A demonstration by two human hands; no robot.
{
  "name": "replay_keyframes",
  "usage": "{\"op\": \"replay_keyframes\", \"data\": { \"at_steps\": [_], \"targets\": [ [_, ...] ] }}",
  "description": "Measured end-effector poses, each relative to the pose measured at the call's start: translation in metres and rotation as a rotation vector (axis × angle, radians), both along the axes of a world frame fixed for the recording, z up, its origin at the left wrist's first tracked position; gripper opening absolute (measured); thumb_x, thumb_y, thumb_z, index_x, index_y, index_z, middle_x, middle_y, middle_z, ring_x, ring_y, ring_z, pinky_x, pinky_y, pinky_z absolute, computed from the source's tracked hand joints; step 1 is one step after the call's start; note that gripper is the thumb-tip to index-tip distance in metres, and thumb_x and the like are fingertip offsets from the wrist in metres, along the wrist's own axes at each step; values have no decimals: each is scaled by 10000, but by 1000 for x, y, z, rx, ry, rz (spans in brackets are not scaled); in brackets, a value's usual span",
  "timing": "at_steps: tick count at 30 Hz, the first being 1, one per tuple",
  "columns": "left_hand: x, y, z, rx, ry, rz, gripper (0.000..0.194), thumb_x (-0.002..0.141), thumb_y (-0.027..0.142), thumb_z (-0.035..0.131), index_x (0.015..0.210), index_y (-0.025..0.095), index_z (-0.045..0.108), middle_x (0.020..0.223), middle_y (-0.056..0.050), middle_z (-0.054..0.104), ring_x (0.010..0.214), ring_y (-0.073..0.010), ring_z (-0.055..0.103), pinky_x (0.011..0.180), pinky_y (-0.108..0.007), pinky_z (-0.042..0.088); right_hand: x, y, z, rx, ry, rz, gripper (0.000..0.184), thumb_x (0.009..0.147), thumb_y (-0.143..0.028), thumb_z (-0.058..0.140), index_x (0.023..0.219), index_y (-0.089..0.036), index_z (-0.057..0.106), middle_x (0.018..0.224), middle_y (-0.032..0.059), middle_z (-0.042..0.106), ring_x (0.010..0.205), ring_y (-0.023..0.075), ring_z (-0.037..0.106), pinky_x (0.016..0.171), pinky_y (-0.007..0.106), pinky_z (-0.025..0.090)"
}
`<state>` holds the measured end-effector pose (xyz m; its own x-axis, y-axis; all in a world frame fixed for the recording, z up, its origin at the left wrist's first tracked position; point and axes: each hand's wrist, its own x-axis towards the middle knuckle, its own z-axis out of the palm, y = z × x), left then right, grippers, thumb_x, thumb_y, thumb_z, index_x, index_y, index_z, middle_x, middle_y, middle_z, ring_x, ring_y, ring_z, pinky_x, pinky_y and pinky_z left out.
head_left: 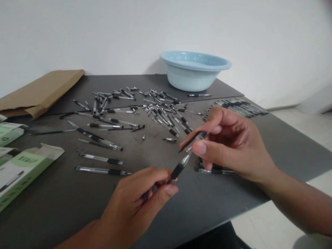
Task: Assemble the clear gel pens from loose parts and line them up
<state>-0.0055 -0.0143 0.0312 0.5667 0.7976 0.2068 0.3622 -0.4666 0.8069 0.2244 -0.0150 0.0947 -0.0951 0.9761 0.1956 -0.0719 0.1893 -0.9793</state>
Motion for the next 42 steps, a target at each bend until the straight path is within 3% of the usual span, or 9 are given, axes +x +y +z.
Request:
{"op": "replay_keyframes", "data": {
  "at_steps": [6,14,28,31,35,42],
  "targets": [
    [0,1,2,30,18,18,144,979,297,629,910,268,752,782,54,771,638,-118,690,590,-195,481,6,-2,-4,151,-120,-145,324,772,-250,914,809,-279,593,696,-41,748,436,105,579,371,243,396],
    [0,3,-1,56,-29,-33,134,1003,308,636,942,273,750,823,32,795,661,-130,721,575,-197,502,10,-4,-10,216,-223,-123,306,762,-211,917,835,-284,629,757,-11,782,660,190,750,476,281,519],
    [0,4,1,57,-10,-16,157,993,296,642,889,258,753,749,51,762,611,-107,696,559,-175,487,4,-3,-12,204,-263,-92,230,758,-237,924,809,-266,702,749,-4,792,604,168,725,480,275,547],
    [0,5,0,98,-28,-10,122,1006,276,651,936,262,750,750,70,754,603,-83,694,569,-155,482,5,-1,-12,236,-315,-136,216,738,-258,943,791,-263,733,712,-11,770,557,146,671,432,259,487],
    [0,4,-1,111,-29,9,82,1008,272,669,998,275,751,800,79,768,636,-78,706,588,-146,485,10,-2,-14,319,-405,-157,111,825,-264,883,803,-266,774,704,-7,752,526,122,605,390,260,383],
    [0,3,-4,67,-8,42,117,1026,305,641,1005,281,753,822,71,764,674,-93,708,581,-167,461,14,-5,-19,323,-455,-144,84,860,-284,861,822,-311,791,754,-15,788,552,147,627,443,302,444]
  ]
}}
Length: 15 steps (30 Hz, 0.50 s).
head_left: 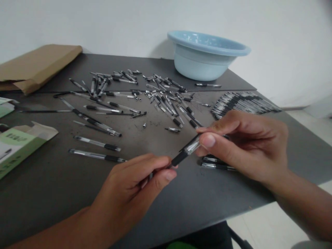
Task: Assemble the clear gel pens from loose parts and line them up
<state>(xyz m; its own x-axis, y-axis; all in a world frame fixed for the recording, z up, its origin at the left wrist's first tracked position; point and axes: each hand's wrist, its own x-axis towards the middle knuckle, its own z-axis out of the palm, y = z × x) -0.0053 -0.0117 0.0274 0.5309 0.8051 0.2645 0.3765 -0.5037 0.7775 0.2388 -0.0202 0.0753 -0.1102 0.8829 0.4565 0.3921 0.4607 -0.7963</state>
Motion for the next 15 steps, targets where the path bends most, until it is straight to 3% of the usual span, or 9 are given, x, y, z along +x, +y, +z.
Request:
{"op": "replay_keyframes", "data": {
  "at_steps": [4,8,15],
  "targets": [
    [0,2,1,-9,-14,-15,148,1034,292,623,957,262,746,758,79,708,637,-74,675,575,-155,442,2,1,1,-27,-7,22,117,843,-286,880,791,-298,776,689,-21,751,618,157,682,570,305,548],
    [1,2,2,-18,-34,-32,217,1038,286,600,859,233,710,674,77,622,576,-71,631,551,-165,428,2,4,0,0,11,58,154,836,-335,884,776,-277,754,585,-37,687,532,140,618,617,326,608],
    [1,2,2,-44,-54,-62,252,1049,217,557,811,209,640,676,72,590,590,-64,607,569,-174,421,1,5,1,27,-37,30,214,815,-345,901,748,-242,726,546,-60,643,484,106,565,611,282,602]
  ]
}}
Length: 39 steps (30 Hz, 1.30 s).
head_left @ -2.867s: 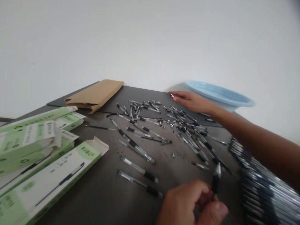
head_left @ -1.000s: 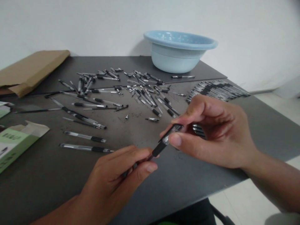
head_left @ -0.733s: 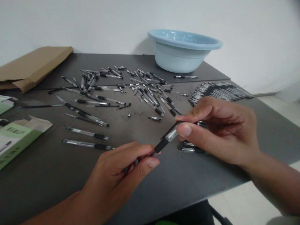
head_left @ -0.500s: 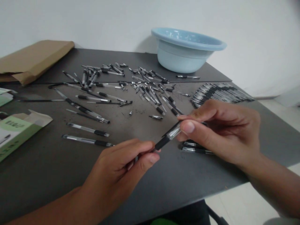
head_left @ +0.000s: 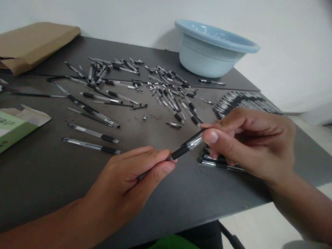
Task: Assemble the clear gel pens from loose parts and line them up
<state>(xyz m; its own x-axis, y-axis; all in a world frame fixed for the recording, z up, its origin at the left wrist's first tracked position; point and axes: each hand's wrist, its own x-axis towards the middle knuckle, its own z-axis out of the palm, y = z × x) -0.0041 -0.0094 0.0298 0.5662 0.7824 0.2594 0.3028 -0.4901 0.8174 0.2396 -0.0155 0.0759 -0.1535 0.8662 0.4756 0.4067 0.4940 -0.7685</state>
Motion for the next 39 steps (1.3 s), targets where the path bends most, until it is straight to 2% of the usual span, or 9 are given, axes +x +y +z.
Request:
{"op": "replay_keyframes", "data": {
  "at_steps": [10,14,19,21,24,28,32,35,39],
  "targets": [
    [-1,1,0,-23,31,5,233,1065,252,554,921,210,732,682,75,591,579,-65,603,546,-181,421,6,3,-1,-51,-58,-1,246,802,-383,907,730,-242,718,512,-60,624,429,94,503,517,274,522],
    [0,1,1,-64,51,4,269,1069,273,540,893,211,735,673,70,604,564,-72,599,533,-185,425,5,5,-3,-73,-19,22,196,827,-330,893,764,-240,731,533,-61,632,422,84,478,491,261,500],
    [-2,1,-2,-63,-29,-31,232,1049,250,558,874,234,708,732,76,670,618,-70,638,572,-164,447,2,7,-5,-44,96,100,116,869,-274,855,898,-220,757,552,-65,632,440,76,517,462,230,454],
    [-3,1,-4,-51,-97,-36,209,1039,216,564,903,263,716,743,96,686,644,-60,654,616,-141,463,1,7,-8,-46,126,196,259,842,-297,881,1062,-223,765,598,-60,677,467,86,564,463,227,458],
    [-4,3,-5,-54,-105,-75,213,1038,189,559,934,282,720,806,105,732,720,-62,695,687,-122,496,-3,7,-13,-1,112,346,408,841,-292,882,1221,-240,745,716,-37,760,559,98,644,492,213,493],
    [-4,3,-7,-83,-115,-151,223,1057,224,543,937,272,725,861,83,760,790,-84,728,733,-147,513,-11,6,-14,42,19,384,222,847,-220,871,1057,-188,807,921,41,792,709,97,698,594,198,557],
    [-5,1,-8,-102,-107,-159,244,1069,263,528,962,267,747,851,59,774,769,-105,737,716,-172,526,-16,8,-11,24,12,412,167,857,-200,856,1010,-148,814,1003,87,765,904,149,738,813,273,625],
    [-4,-1,-6,-104,-61,-134,239,1059,335,560,974,255,769,860,27,800,769,-137,752,688,-186,550,-15,9,-10,-4,8,434,128,882,-171,824,1000,-142,786,1023,89,781,955,165,746,852,297,620],
    [-3,-5,-3,-230,-75,18,315,1016,508,611,1158,281,777,955,0,832,833,-170,779,677,-199,581,-6,11,-6,-117,86,340,99,956,-260,751,1014,-182,732,1095,66,806,909,144,743,796,280,594]
  ]
}}
